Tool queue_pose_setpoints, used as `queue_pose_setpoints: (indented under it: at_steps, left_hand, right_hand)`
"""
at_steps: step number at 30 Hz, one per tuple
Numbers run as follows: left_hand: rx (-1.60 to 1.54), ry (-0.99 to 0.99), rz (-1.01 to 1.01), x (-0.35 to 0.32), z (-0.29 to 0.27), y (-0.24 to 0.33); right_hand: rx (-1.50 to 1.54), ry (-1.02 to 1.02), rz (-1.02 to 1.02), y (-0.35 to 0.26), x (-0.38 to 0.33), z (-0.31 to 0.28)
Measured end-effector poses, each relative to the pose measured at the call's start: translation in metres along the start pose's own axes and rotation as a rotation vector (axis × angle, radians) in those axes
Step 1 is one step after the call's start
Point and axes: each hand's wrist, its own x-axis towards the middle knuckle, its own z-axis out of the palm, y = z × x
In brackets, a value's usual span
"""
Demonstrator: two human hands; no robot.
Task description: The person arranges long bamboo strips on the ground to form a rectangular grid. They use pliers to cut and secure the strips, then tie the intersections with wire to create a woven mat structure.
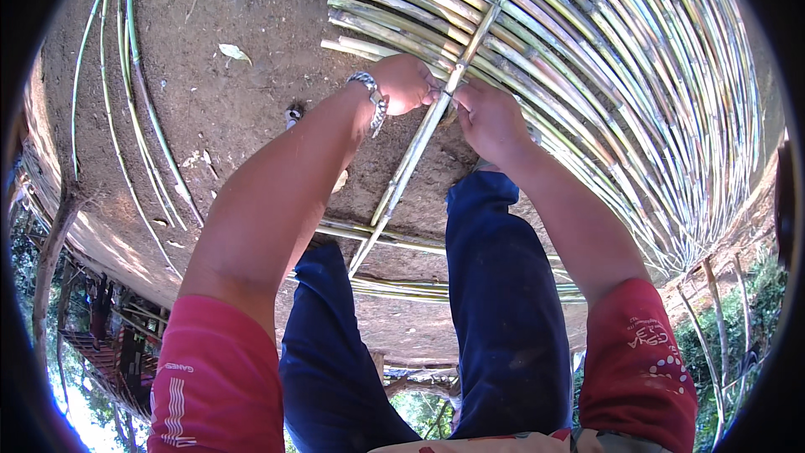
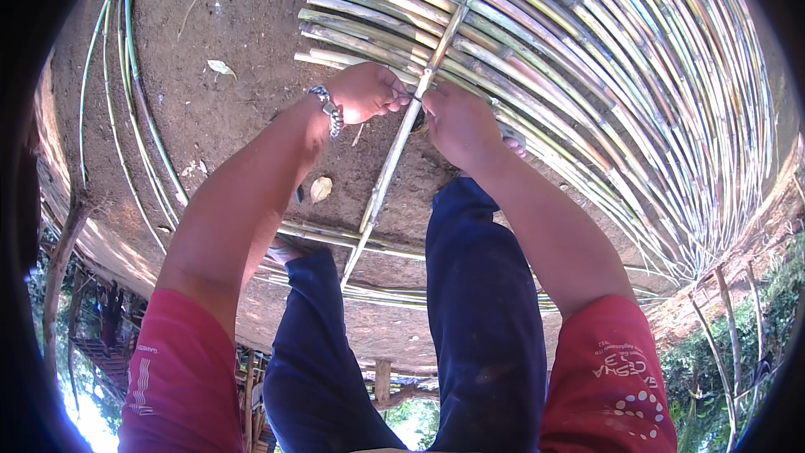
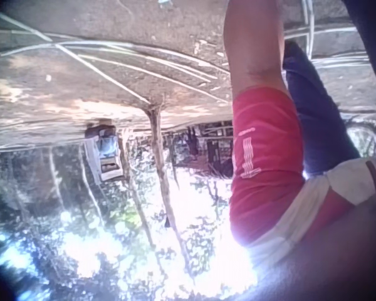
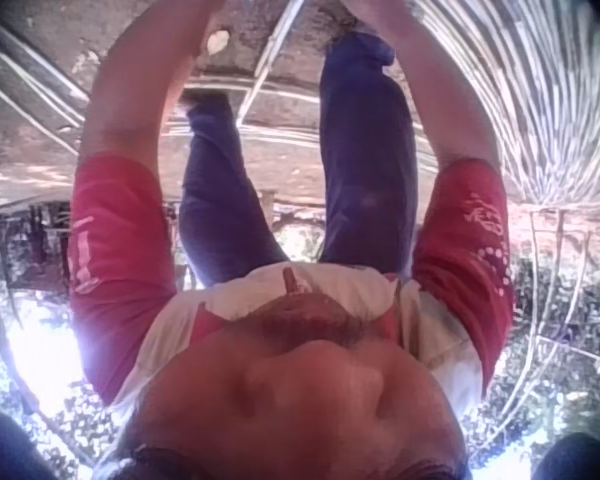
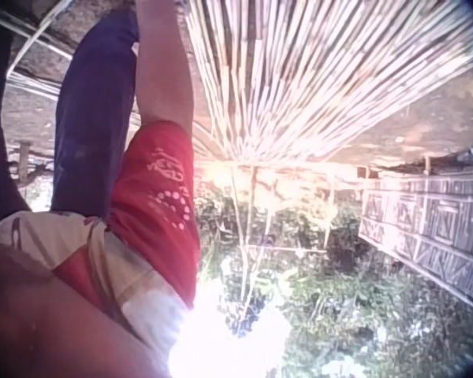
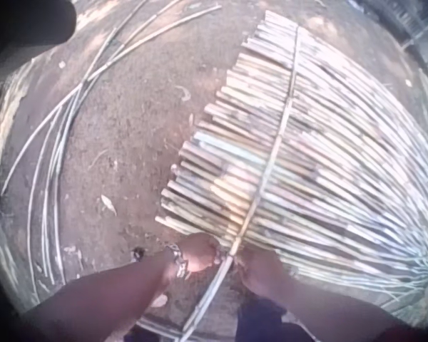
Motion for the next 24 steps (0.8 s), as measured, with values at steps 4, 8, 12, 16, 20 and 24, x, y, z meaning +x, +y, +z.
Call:
queue_pose_setpoints:
  at_steps: [4, 8, 12, 16, 20, 24]
  left_hand:
    - [0.698, -0.013, 0.237, 0.002, -0.009, 0.039]
    - [1.128, -0.055, 0.283, 0.019, -0.004, 0.057]
    - [1.218, -0.196, 0.244, 0.013, -0.003, 0.082]
    - [0.418, 0.231, 0.091, -0.026, 0.006, 0.067]
    - [-0.122, 0.558, 0.132, -0.054, 0.046, 0.000]
    - [-0.110, 0.552, 0.171, -0.057, 0.091, -0.047]
  right_hand:
    - [-0.166, 0.104, -0.093, 0.002, -0.009, 0.013]
    - [-0.239, 0.089, -0.043, -0.011, -0.014, 0.019]
    - [-0.256, 0.095, 0.040, -0.018, -0.003, 0.019]
    - [-0.342, 0.026, 0.165, -0.025, -0.005, 0.023]
    - [-0.271, 0.010, 0.346, -0.036, -0.001, 0.028]
    - [-0.190, -0.037, 0.396, -0.042, 0.002, 0.025]
